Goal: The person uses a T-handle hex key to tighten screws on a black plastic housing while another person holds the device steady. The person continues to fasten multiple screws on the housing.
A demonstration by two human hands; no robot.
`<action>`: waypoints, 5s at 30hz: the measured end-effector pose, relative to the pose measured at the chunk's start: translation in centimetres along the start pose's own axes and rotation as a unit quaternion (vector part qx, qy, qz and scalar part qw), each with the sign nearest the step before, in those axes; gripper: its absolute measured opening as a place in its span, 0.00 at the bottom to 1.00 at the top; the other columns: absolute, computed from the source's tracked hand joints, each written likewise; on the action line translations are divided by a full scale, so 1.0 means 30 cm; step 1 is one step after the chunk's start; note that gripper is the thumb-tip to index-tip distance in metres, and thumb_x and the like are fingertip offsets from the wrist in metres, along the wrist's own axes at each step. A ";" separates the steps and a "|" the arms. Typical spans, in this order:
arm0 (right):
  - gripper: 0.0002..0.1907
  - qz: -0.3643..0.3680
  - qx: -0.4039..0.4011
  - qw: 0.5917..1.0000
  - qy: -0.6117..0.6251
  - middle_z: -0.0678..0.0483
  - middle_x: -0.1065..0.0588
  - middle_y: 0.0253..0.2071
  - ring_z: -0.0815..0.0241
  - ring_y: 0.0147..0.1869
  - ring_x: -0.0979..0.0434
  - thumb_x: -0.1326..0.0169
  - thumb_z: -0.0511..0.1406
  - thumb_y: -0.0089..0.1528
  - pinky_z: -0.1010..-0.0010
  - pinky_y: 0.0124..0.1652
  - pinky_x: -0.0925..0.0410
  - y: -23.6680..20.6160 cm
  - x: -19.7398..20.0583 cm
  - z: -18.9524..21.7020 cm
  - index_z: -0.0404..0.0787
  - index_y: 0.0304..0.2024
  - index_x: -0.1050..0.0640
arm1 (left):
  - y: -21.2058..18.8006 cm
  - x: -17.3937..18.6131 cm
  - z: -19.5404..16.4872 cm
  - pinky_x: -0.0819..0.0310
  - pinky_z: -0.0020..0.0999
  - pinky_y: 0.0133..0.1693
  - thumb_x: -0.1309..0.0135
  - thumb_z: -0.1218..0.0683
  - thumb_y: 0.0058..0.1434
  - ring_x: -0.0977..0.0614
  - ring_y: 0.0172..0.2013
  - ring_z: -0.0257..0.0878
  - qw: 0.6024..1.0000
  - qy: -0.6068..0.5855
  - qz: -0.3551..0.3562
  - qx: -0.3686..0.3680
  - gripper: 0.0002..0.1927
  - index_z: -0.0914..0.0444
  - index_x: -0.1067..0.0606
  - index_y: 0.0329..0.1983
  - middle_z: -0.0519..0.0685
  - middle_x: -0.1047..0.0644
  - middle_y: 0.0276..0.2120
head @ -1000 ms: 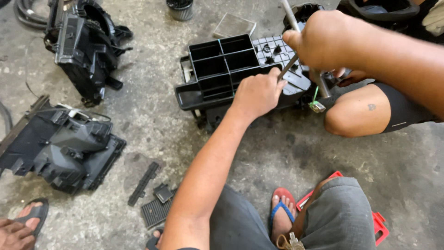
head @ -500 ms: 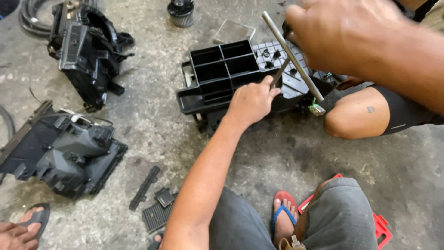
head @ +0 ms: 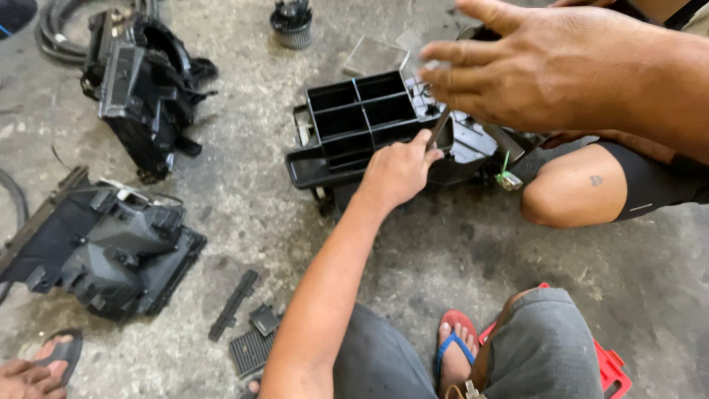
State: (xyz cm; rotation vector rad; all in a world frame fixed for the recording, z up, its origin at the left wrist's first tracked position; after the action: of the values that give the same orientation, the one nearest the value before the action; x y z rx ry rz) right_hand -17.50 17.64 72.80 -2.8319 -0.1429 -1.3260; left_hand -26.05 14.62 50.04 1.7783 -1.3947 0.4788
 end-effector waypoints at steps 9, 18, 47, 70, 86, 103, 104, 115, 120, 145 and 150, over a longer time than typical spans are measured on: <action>0.20 0.088 -0.204 0.968 0.120 0.51 0.23 0.57 0.49 0.65 0.25 0.47 0.44 0.57 0.53 0.61 0.30 -0.035 -0.195 -0.101 0.40 0.46 0.18 | -0.013 -0.075 0.034 0.24 0.59 0.34 0.54 0.42 0.70 0.17 0.30 0.62 0.998 0.024 0.050 0.020 0.19 0.61 0.28 0.51 0.62 0.20 0.25; 0.20 0.340 -0.229 0.900 0.146 0.42 0.21 0.53 0.43 0.59 0.21 0.51 0.46 0.66 0.56 0.56 0.29 -0.155 -0.375 -0.112 0.37 0.47 0.22 | 0.010 -0.095 0.028 0.24 0.58 0.33 0.53 0.43 0.70 0.17 0.30 0.61 0.999 0.018 0.023 0.012 0.16 0.60 0.28 0.47 0.61 0.20 0.25; 0.19 0.217 -0.402 0.843 0.285 0.41 0.20 0.37 0.40 0.46 0.18 0.48 0.47 0.70 0.53 0.44 0.26 -0.188 -0.418 -0.121 0.39 0.52 0.21 | -0.001 0.063 -0.193 0.25 0.60 0.34 0.53 0.45 0.68 0.17 0.30 0.63 1.000 0.010 -0.005 -0.021 0.17 0.62 0.28 0.50 0.62 0.19 0.26; 0.22 0.207 -0.210 0.941 0.165 0.42 0.20 0.51 0.43 0.57 0.19 0.58 0.46 0.70 0.51 0.53 0.28 -0.056 -0.087 -0.067 0.43 0.57 0.22 | 0.009 0.046 -0.081 0.25 0.59 0.40 0.54 0.44 0.70 0.17 0.37 0.64 0.997 0.024 0.072 0.027 0.19 0.62 0.28 0.54 0.64 0.19 0.33; 0.21 0.045 0.120 0.991 0.029 0.55 0.23 0.57 0.56 0.69 0.28 0.51 0.47 0.58 0.53 0.68 0.37 -0.081 -0.169 0.017 0.49 0.52 0.23 | 0.019 0.027 -0.069 0.24 0.57 0.42 0.55 0.44 0.69 0.17 0.40 0.62 0.992 0.044 0.116 0.011 0.22 0.62 0.30 0.58 0.64 0.18 0.35; 0.15 0.096 0.070 0.993 0.020 0.54 0.22 0.43 0.53 0.56 0.24 0.45 0.43 0.58 0.63 0.51 0.27 -0.110 -0.218 -0.035 0.42 0.42 0.21 | 0.036 -0.036 -0.022 0.24 0.58 0.40 0.52 0.43 0.69 0.17 0.38 0.62 0.990 0.043 0.120 0.056 0.19 0.61 0.26 0.50 0.64 0.19 0.33; 0.15 0.154 -0.030 0.985 0.071 0.54 0.22 0.41 0.53 0.54 0.24 0.46 0.45 0.60 0.62 0.48 0.27 -0.112 -0.266 -0.072 0.42 0.41 0.21 | 0.027 -0.040 -0.005 0.24 0.57 0.41 0.51 0.42 0.68 0.17 0.38 0.62 0.989 0.052 0.123 0.068 0.19 0.61 0.26 0.50 0.64 0.19 0.34; 0.06 0.084 -0.091 0.985 0.120 0.56 0.22 0.31 0.55 0.45 0.24 0.45 0.39 0.57 0.60 0.50 0.34 -0.069 -0.248 -0.057 0.44 0.30 0.23 | -0.180 -0.305 0.284 0.24 0.54 0.40 0.40 0.47 0.61 0.17 0.38 0.58 0.970 0.003 -0.004 0.241 0.16 0.57 0.22 0.49 0.59 0.18 0.35; 0.07 0.010 -0.045 0.980 0.193 0.53 0.24 0.30 0.50 0.44 0.25 0.44 0.33 0.47 0.63 0.47 0.34 -0.098 -0.063 -0.060 0.43 0.28 0.27 | -0.144 -0.184 0.164 0.22 0.47 0.38 0.40 0.49 0.62 0.16 0.38 0.53 0.979 -0.051 -0.183 0.070 0.11 0.59 0.20 0.43 0.53 0.17 0.39; 0.18 -0.196 -0.651 0.006 0.733 0.63 0.47 0.19 0.70 0.19 0.53 0.57 0.39 0.72 0.73 0.19 0.54 -1.375 -0.786 1.006 0.28 0.49 0.26 | -0.657 -0.468 0.469 0.34 0.27 0.23 0.53 0.46 0.74 0.28 0.22 0.31 0.481 -0.793 -0.140 0.347 0.18 0.66 0.25 0.51 0.45 0.27 0.28; 0.18 -0.205 -0.637 0.011 0.743 0.63 0.47 0.19 0.70 0.20 0.53 0.57 0.39 0.73 0.74 0.19 0.54 -1.360 -0.770 0.974 0.28 0.49 0.25 | -0.655 -0.456 0.457 0.38 0.27 0.23 0.52 0.53 0.69 0.30 0.22 0.32 0.491 -0.761 -0.134 0.402 0.10 0.62 0.28 0.49 0.49 0.23 0.32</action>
State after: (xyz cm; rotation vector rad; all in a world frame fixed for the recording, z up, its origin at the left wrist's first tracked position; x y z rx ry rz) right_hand -13.39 57.90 35.18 -0.7107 -0.2013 1.6192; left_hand -14.57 13.74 24.97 3.4289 -1.9251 -1.2990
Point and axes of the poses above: each hand's wrist, its own y-axis towards the middle knuckle, its own x-axis out of the back of the hand, z = x × y, the point moved 10 cm from there along y, towards the middle knuckle
